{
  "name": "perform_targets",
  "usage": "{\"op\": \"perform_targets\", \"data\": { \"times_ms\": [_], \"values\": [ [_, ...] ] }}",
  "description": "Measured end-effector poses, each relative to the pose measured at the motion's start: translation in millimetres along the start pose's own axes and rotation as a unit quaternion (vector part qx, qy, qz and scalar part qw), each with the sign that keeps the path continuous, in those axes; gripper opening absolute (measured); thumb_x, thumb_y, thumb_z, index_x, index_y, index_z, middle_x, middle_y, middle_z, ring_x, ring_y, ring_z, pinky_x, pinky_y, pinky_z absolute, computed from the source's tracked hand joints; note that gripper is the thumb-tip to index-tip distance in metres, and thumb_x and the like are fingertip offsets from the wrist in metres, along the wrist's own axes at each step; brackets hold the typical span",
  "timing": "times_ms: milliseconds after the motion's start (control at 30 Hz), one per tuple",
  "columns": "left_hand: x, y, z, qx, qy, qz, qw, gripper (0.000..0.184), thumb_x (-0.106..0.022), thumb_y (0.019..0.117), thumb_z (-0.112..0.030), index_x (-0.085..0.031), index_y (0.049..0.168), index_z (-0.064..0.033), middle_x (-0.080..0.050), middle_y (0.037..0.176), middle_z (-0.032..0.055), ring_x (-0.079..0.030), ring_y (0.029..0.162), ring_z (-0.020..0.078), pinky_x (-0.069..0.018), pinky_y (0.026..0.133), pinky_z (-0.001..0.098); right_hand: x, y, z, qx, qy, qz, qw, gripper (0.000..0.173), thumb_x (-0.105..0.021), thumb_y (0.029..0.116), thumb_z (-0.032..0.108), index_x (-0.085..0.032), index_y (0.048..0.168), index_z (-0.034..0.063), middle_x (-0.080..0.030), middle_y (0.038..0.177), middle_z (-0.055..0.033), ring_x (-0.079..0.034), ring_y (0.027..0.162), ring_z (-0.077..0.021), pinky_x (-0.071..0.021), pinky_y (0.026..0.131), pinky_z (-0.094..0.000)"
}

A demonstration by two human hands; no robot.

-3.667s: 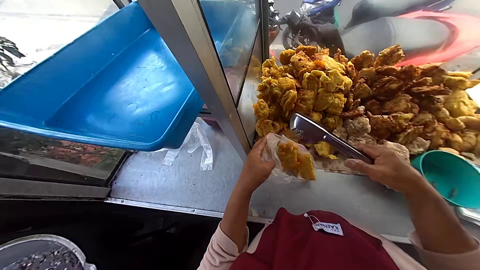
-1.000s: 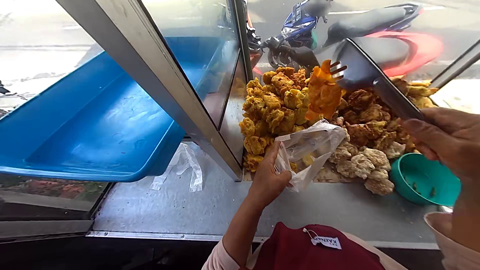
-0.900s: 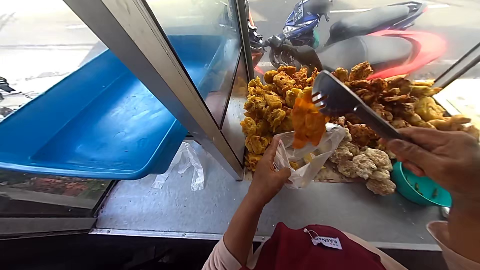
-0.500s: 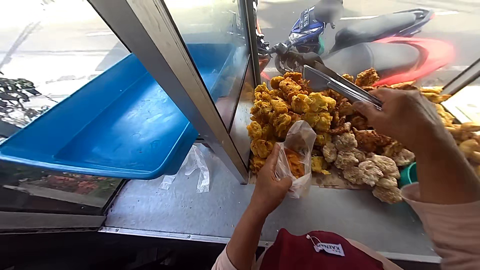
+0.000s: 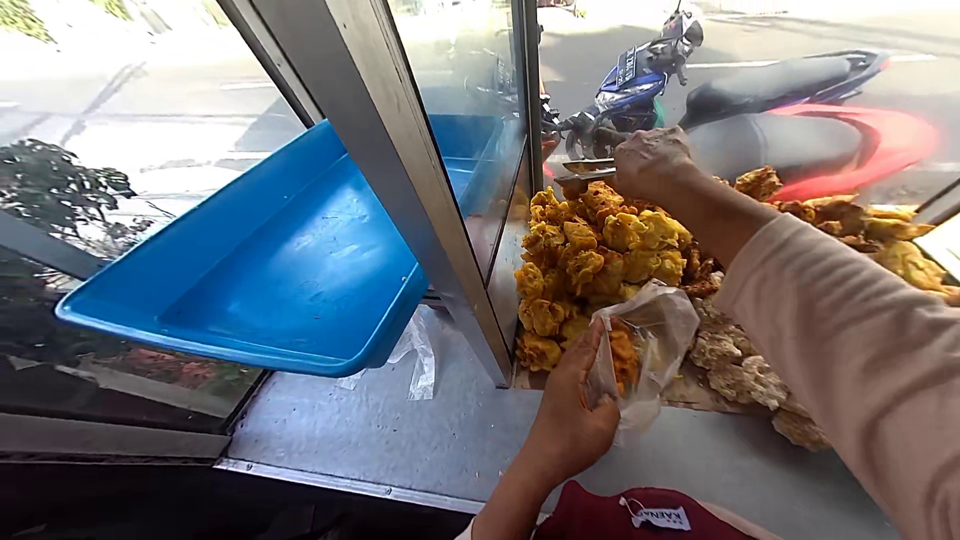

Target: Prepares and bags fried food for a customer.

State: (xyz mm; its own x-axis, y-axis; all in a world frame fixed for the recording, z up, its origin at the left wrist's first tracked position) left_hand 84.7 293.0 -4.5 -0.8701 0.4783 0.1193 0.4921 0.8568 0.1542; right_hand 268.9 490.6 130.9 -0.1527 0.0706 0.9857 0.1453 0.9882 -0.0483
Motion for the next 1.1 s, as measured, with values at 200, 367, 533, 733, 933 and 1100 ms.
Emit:
{"op": "perform_targets", "data": {
  "times_ms": [200,367,533,733,933,1100],
  "values": [
    [-8,0,0,-0.049,0.029,0.023,0.998,0.074,-0.056,0.0779,0.007,-0.04,0.15,0.0114,-0.041,0.157,0.0261,-0.041,0.147,0.0209,-0.0365,0.118,0.0301,17,32,22,0.055,-0.094,0.001,0.994,0.023,-0.062,0.0974,0.01,-0.066,0.106,-0.0114,-0.063,0.116,-0.0324,-0.061,0.114,-0.0495,-0.0483,0.084,-0.0662],
    [12,-3,4,0.003,0.019,-0.003,1.0,0.072,-0.056,0.0831,0.003,-0.039,0.152,0.0081,-0.038,0.159,0.0232,-0.043,0.145,0.0165,-0.04,0.115,0.0277,28,25,-22,0.049,-0.036,-0.02,0.998,0.032,-0.067,0.0975,0.024,-0.067,0.096,-0.0082,-0.066,0.109,-0.0331,-0.061,0.112,-0.0524,-0.0431,0.089,-0.0716],
    [11,0,7,0.024,0.015,-0.021,0.999,0.066,-0.058,0.087,0.004,-0.041,0.151,0.0077,-0.04,0.158,0.0225,-0.044,0.144,0.0157,-0.0387,0.116,0.0269,7,11,-109,-0.011,0.065,-0.023,0.998,0.041,-0.06,0.1036,0.037,-0.07,0.092,-0.0009,-0.068,0.101,-0.0307,-0.064,0.102,-0.0541,-0.0448,0.076,-0.0761],
    [5,5,4,0.023,0.02,-0.013,0.999,0.065,-0.058,0.0886,0.004,-0.041,0.151,0.0083,-0.04,0.159,0.0231,-0.043,0.145,0.0149,-0.0375,0.116,0.0254,11,-31,-126,-0.049,0.062,-0.064,0.995,0.042,-0.059,0.1047,0.038,-0.07,0.102,-0.0022,-0.066,0.104,-0.036,-0.061,0.106,-0.0592,-0.0423,0.079,-0.0782],
    [9,-3,5,0.035,0.017,-0.024,0.999,0.065,-0.059,0.089,0.0,-0.041,0.151,0.007,-0.04,0.159,0.0223,-0.044,0.144,0.0139,-0.0391,0.114,0.0253,23,-7,-50,0.105,-0.032,-0.087,0.99,0.023,-0.062,0.1003,0.018,-0.071,0.111,0.0007,-0.067,0.111,-0.0294,-0.063,0.108,-0.0524,-0.045,0.083,-0.0719],
    [11,-7,9,0.023,0.018,-0.033,0.999,0.064,-0.06,0.0889,-0.001,-0.043,0.15,0.0085,-0.042,0.157,0.023,-0.043,0.145,0.0164,-0.0385,0.116,0.0279,37,41,14,0.187,-0.175,-0.051,0.965,0.019,-0.064,0.0962,0.007,-0.07,0.112,-0.0009,-0.066,0.115,-0.0267,-0.062,0.111,-0.0478,-0.044,0.091,-0.0661]
  ]
}}
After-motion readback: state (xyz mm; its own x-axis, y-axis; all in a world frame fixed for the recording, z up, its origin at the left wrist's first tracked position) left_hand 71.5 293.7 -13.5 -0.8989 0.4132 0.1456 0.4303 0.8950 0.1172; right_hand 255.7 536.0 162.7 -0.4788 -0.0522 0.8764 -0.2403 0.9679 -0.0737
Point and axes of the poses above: each hand's wrist, its own y-axis towards the middle knuckle, its own x-axis out of the back of the hand, z = x × y, the point moved 1 cm from there along y, towards the middle knuckle
